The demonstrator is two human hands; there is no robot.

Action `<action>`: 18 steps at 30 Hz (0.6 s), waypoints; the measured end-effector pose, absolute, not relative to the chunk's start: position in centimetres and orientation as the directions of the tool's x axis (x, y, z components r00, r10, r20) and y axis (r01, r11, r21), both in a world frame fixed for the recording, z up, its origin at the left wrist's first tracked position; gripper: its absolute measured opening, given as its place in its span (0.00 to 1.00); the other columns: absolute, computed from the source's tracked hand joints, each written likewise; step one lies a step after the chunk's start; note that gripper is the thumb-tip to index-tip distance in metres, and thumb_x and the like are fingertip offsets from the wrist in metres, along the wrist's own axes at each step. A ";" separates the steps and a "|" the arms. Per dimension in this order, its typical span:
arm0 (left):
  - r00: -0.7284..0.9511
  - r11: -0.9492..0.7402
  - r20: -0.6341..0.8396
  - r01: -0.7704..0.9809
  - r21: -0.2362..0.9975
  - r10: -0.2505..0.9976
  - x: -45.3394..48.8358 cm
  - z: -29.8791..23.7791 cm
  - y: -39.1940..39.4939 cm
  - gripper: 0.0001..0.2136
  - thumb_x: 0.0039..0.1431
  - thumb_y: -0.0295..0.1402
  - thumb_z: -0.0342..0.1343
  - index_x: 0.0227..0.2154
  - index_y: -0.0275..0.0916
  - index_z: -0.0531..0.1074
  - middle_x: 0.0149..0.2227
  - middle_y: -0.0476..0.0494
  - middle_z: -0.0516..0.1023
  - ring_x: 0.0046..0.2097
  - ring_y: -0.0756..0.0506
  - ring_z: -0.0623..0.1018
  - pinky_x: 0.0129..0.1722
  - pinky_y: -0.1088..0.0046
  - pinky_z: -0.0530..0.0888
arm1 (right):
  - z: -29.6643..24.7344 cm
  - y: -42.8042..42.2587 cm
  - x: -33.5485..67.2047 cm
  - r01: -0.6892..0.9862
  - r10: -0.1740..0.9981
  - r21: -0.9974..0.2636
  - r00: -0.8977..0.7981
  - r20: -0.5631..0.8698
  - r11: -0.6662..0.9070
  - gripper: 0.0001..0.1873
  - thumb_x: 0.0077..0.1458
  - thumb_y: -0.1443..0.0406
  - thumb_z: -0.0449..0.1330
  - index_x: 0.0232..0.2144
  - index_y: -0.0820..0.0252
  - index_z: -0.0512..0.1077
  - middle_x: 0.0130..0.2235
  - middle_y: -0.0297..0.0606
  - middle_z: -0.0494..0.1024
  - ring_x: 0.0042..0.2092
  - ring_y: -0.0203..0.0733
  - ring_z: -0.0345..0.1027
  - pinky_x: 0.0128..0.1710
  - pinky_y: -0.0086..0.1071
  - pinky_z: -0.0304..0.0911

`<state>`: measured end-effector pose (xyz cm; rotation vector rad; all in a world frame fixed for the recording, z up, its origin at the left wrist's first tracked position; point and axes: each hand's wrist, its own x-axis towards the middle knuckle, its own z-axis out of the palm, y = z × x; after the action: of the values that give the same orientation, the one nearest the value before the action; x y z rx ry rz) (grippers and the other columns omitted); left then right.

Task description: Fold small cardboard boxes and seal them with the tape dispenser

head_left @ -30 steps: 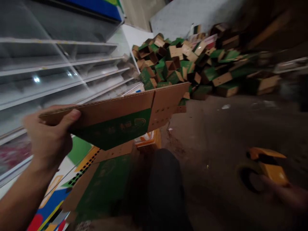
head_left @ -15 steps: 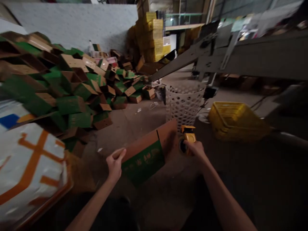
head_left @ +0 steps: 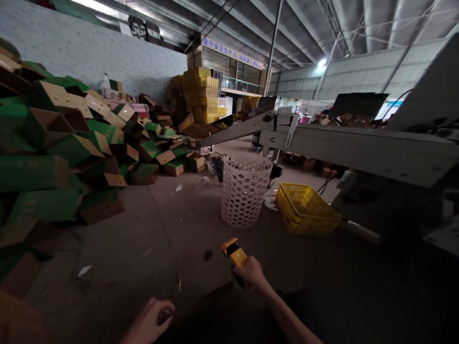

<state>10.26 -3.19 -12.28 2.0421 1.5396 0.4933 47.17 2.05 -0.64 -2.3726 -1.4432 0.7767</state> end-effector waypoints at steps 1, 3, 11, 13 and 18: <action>0.318 -0.236 -0.068 0.814 0.531 0.945 9.6 -12.4 -3.4 0.12 0.57 0.35 0.56 0.41 0.42 0.81 0.39 0.41 0.82 0.43 0.43 0.81 0.46 0.69 0.77 | -1.0 1.9 46.8 0.760 0.876 -0.440 0.379 -0.298 -0.478 0.19 0.46 0.60 0.66 0.39 0.66 0.78 0.41 0.52 0.82 0.43 0.54 0.79 0.31 0.30 0.63; 0.385 -0.309 -0.161 0.880 0.361 0.909 8.9 -12.0 -3.9 0.12 0.58 0.31 0.54 0.41 0.42 0.81 0.42 0.40 0.81 0.45 0.41 0.80 0.47 0.65 0.76 | -1.3 1.7 46.3 0.802 0.874 -0.351 0.420 -0.244 -0.484 0.21 0.49 0.59 0.65 0.43 0.67 0.77 0.43 0.56 0.81 0.47 0.58 0.78 0.37 0.35 0.67; 0.520 -0.470 -0.103 0.827 0.308 0.848 11.5 -8.0 -4.6 0.18 0.70 0.36 0.44 0.40 0.41 0.80 0.34 0.40 0.82 0.39 0.40 0.82 0.39 0.68 0.72 | -1.4 3.7 47.9 0.769 0.808 -0.254 0.533 -0.252 -0.587 0.29 0.51 0.52 0.64 0.47 0.68 0.75 0.48 0.60 0.79 0.51 0.63 0.75 0.47 0.42 0.69; 0.439 -0.393 -0.072 0.857 0.332 0.896 13.3 -8.0 -6.1 0.18 0.70 0.35 0.43 0.42 0.41 0.80 0.35 0.39 0.83 0.38 0.41 0.82 0.37 0.69 0.72 | -2.1 4.1 48.6 0.734 0.777 -0.259 0.574 -0.260 -0.628 0.31 0.50 0.52 0.64 0.50 0.69 0.74 0.49 0.61 0.78 0.52 0.63 0.74 0.49 0.43 0.69; 0.261 -0.175 -0.156 0.891 0.420 0.953 18.7 -9.7 -10.3 0.16 0.68 0.32 0.43 0.42 0.40 0.78 0.37 0.40 0.83 0.37 0.41 0.82 0.37 0.69 0.72 | -5.5 4.3 49.4 0.602 0.684 -0.325 0.646 -0.339 -0.730 0.32 0.54 0.49 0.61 0.51 0.70 0.73 0.48 0.62 0.78 0.50 0.59 0.76 0.43 0.40 0.72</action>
<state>18.68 -10.34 -9.71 2.1118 1.6709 0.1964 49.39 4.27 -5.55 -2.6816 -1.0580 0.6646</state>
